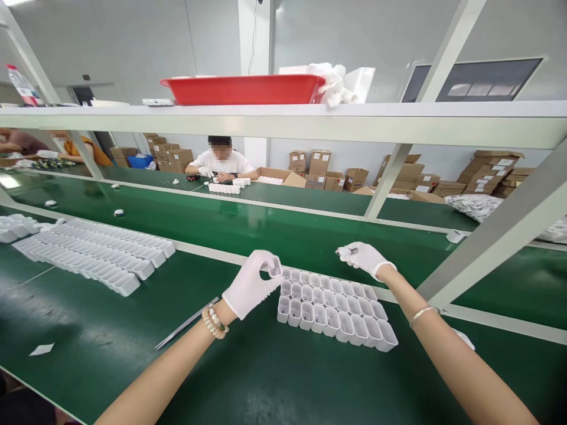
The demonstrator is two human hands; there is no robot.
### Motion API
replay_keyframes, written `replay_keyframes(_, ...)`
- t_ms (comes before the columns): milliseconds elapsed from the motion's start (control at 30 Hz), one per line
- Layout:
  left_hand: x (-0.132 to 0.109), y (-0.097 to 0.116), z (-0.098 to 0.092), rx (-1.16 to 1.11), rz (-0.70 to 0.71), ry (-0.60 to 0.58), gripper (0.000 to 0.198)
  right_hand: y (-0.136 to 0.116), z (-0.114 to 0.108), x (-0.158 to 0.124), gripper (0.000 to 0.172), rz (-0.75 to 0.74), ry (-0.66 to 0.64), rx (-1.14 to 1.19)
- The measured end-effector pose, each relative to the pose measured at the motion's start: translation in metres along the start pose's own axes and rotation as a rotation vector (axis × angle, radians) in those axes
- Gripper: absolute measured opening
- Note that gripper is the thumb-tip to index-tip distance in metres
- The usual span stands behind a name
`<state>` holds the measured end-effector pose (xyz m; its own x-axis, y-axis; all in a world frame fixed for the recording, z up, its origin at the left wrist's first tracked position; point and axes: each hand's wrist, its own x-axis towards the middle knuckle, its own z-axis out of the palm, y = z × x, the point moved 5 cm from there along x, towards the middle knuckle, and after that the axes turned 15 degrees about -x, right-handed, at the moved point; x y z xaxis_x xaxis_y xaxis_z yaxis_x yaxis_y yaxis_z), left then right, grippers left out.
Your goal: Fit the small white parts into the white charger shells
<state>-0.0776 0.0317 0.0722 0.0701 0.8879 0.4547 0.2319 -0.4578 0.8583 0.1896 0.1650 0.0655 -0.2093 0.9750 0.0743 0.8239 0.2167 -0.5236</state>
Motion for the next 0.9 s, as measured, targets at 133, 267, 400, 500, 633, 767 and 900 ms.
replay_keyframes(133, 0.012, 0.062, 0.006, 0.013, 0.129, -0.023, 0.022, -0.033, -0.015, -0.036, 0.043, -0.089, -0.086, 0.272)
replay_keyframes(267, 0.001, 0.087, 0.010, 0.151, 0.196, -0.077, 0.035, -0.072, -0.027, -0.089, 0.060, -0.193, -0.128, 0.502)
replay_keyframes(400, -0.012, 0.090, 0.011, 0.238, 0.270, -0.173, 0.044, -0.099, -0.036, -0.130, 0.044, -0.278, -0.070, 0.457)
replay_keyframes(500, -0.015, 0.095, 0.012, 0.257, 0.304, -0.211, 0.044, -0.108, -0.033, -0.144, 0.041, -0.293, -0.126, 0.452)
replay_keyframes(633, -0.016, 0.107, 0.016, 0.274, 0.387, -0.243, 0.048, -0.112, -0.028, -0.151, 0.041, -0.332, -0.123, 0.398)
replay_keyframes(767, -0.018, 0.109, 0.018, 0.294, 0.397, -0.269, 0.049, -0.112, -0.027, -0.152, 0.039, -0.337, -0.029, 0.338)
replay_keyframes(900, -0.020, 0.111, 0.018, 0.325, 0.460, -0.252, 0.049, -0.116, -0.025, -0.153, 0.036, -0.352, -0.047, 0.343)
